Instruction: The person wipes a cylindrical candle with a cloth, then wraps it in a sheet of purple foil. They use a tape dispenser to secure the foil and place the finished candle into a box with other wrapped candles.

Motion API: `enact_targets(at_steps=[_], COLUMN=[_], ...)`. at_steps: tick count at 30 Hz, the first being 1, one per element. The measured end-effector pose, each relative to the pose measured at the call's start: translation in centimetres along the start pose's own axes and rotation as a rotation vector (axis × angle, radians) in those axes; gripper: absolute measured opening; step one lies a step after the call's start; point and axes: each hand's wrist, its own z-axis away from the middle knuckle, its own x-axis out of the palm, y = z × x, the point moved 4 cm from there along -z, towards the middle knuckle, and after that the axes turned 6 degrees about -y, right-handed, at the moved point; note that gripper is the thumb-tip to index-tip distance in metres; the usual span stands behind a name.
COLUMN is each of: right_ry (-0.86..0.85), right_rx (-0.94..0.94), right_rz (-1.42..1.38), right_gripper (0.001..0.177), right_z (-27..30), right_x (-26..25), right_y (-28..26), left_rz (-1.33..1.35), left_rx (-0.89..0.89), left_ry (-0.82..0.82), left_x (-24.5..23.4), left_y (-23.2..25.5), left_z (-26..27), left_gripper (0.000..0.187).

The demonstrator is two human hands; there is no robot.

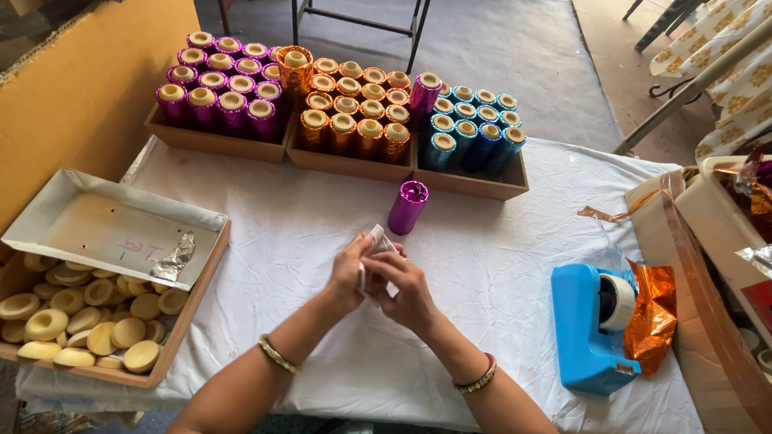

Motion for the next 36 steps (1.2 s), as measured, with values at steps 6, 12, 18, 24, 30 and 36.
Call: enact_targets(at_steps=[6, 12, 18, 24, 30, 36], right_ry=[0.117, 0.149, -0.102, 0.229, 0.204, -0.14], right_rx=[-0.167, 0.249, 0.003, -0.121, 0.199, 0.107], right_rz=[0.226, 0.0, 0.029, 0.252, 0.05, -0.125], right_gripper=[0.047, 0.017, 0.026, 0.039, 0.036, 0.03], right_z=[-1.2, 1.2, -0.2, -0.1, 0.5, 0.6], right_x=[-0.6, 0.0, 1.1, -0.6, -0.8, 1.0], right_y=[-2.7, 5.1, -1.2, -0.7, 2.2, 1.7], left_rz=[0.112, -0.848, -0.333, 0.251, -0.262, -0.456], left_rx=[-0.004, 0.672, -0.215, -0.135, 0.232, -0.019], left_ry=[-0.06, -0.137, -0.147, -0.262, -0.153, -0.198], left_x=[1.5, 2.3, -0.5, 3.0, 3.7, 0.3], left_y=[-0.7, -1.3, 0.2, -0.8, 0.2, 0.3], left_z=[0.8, 2.2, 0.1, 1.7, 3.0, 0.1], left_gripper=[0.042, 0.043, 0.049, 0.051, 0.05, 0.05])
